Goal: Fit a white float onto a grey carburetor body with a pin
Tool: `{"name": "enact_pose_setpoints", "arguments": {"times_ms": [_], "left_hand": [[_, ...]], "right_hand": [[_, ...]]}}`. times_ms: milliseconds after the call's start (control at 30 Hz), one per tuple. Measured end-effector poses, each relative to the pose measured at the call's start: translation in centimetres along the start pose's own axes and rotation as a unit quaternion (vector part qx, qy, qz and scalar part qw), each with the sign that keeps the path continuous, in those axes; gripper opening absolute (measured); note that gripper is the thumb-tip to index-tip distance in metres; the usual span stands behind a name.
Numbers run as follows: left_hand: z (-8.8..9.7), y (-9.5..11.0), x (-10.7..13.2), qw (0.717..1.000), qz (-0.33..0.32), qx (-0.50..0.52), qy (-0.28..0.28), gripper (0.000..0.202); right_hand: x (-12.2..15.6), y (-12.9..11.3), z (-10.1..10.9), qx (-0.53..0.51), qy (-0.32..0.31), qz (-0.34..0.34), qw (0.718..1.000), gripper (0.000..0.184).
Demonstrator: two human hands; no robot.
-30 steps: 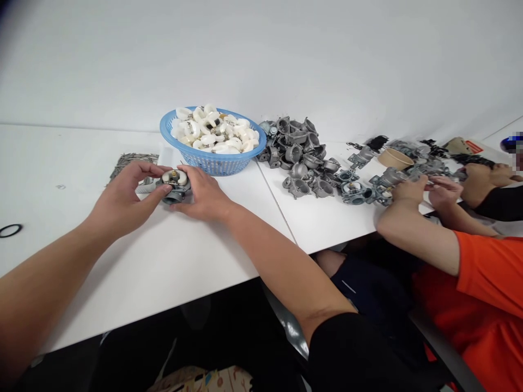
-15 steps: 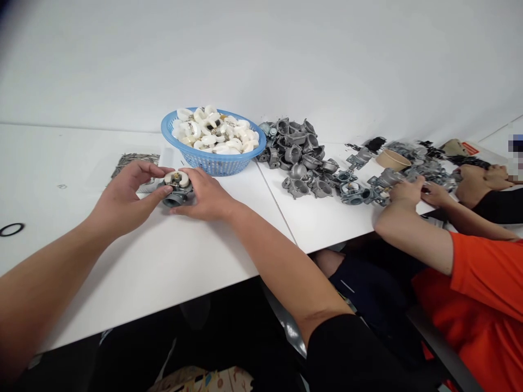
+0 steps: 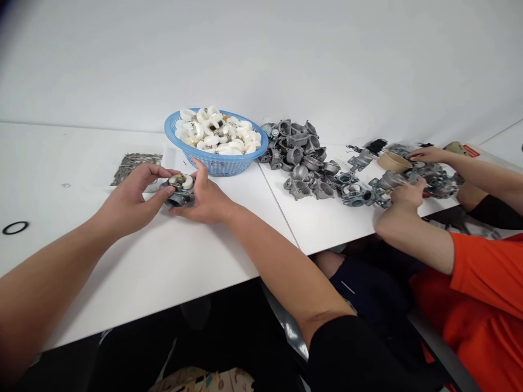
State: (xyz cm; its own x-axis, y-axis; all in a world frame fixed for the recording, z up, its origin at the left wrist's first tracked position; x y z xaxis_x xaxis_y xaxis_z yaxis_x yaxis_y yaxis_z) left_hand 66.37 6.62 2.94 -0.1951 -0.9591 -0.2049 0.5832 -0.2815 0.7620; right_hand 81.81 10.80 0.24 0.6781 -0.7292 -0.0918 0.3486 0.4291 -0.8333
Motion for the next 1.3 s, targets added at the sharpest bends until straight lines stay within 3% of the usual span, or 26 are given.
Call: {"name": "enact_pose_setpoints", "arguments": {"times_ms": [300,433,633,800,967,1133,1300], "left_hand": [[-0.6,0.4,-0.1,0.999,-0.015,-0.022,-0.021,0.035],[-0.7,0.8,0.1,0.997,-0.044,-0.063,-0.016,0.041],[-0.8,1.0,0.4,0.993,-0.060,-0.096,-0.027,0.055],[-0.6,0.3,0.6,0.993,-0.060,-0.097,-0.033,0.057],[0.0,-0.3,0.6,0.995,-0.045,-0.079,-0.029,0.066],[-0.1,0.2,0.7,0.995,-0.058,-0.076,-0.036,0.073],[-0.7,-0.2,1.0,0.997,-0.003,-0.055,-0.058,0.073]], "right_hand": [[-0.1,0.3,0.4,-0.059,-0.009,-0.030,0.998,0.110],[0.0,0.3,0.5,-0.130,-0.043,-0.027,0.990,0.117],[-0.2,0.9,0.8,-0.167,-0.016,-0.017,0.986,0.115],[0.3,0.5,0.8,-0.135,-0.028,-0.026,0.990,0.111],[1.0,-0.3,0.3,-0.081,-0.045,-0.028,0.995,0.090],[1.2,0.1,-0.7,-0.157,0.009,0.028,0.987,0.087],[3.8,1.1,0.5,-0.129,0.061,0.004,0.990,0.078]]}}
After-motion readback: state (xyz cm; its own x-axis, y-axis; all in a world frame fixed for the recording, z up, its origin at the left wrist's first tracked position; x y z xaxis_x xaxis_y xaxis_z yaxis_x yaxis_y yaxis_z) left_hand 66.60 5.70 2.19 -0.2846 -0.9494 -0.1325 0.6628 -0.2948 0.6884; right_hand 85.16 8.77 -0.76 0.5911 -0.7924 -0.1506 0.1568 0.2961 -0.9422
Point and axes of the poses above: each hand's wrist, its own x-axis away from the middle knuckle, its own z-axis out of the back of the hand, y = z × x, the point moved 5 cm from there along -x, towards the middle knuckle, and after that the axes turned 7 degrees about -y, right-handed, at the moved point
